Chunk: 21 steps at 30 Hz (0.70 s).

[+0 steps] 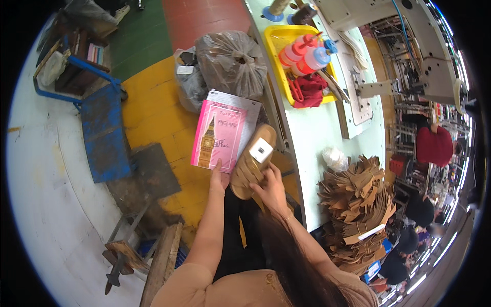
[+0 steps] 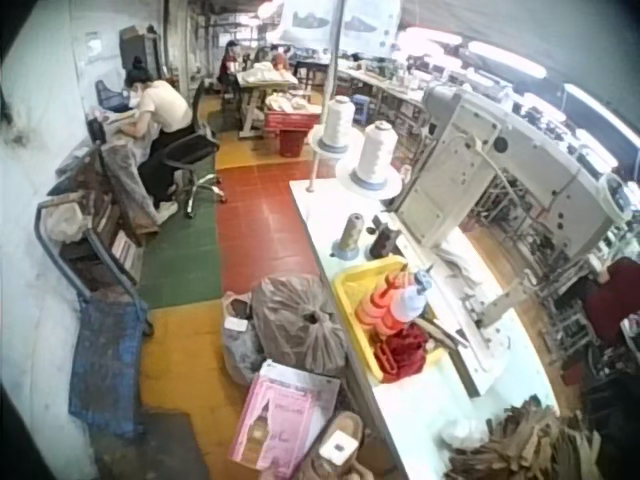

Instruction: The person sorts and stacks brown leather pieces on a worktable, then walks to another station to inspect a bundle of dark leather strips. She returns to the first table and adjusts a blue industrial machine, preparing it for use.

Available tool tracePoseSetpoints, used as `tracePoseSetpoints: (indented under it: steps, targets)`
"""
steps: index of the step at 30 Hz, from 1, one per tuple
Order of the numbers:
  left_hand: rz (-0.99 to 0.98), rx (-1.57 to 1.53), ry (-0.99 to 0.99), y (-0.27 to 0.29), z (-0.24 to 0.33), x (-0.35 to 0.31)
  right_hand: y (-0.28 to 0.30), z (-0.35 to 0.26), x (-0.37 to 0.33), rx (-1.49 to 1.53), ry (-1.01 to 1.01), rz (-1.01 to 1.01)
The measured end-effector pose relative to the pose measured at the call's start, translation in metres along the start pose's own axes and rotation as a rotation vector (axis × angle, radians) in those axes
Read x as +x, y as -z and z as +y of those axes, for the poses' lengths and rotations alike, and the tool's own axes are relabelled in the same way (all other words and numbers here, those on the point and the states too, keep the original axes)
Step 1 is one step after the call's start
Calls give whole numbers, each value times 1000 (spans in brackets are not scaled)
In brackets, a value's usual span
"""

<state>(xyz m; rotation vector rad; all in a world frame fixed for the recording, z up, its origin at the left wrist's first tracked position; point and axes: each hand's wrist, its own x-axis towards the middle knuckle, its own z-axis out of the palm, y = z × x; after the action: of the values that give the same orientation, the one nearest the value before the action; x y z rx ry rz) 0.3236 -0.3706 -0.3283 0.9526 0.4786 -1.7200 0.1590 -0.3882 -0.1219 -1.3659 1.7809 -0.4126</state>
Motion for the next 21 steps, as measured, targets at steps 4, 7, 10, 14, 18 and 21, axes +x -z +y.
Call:
tracePoseSetpoints:
  steps: [4,7,10,14,18,21]
  targets:
    - [130,585,269,18,8,-18,-31,-16,49,-70,90,-46]
    - [208,1187,550,15,12,-50,-42,-17,55,-113,0,-174]
    - [114,1503,581,-19,11,-84,-28,-8,21,-82,79,-160]
    - [-147,1736,95,-113,-5,-116,24,21,-42,-34,91,-245]
    - [-600,1813,-696,-226,-58,-122,65,50,-109,-66,-9,-211]
    - [-930,2101,-1064,-287,-104,-109,77,63,-150,-84,-73,-198]
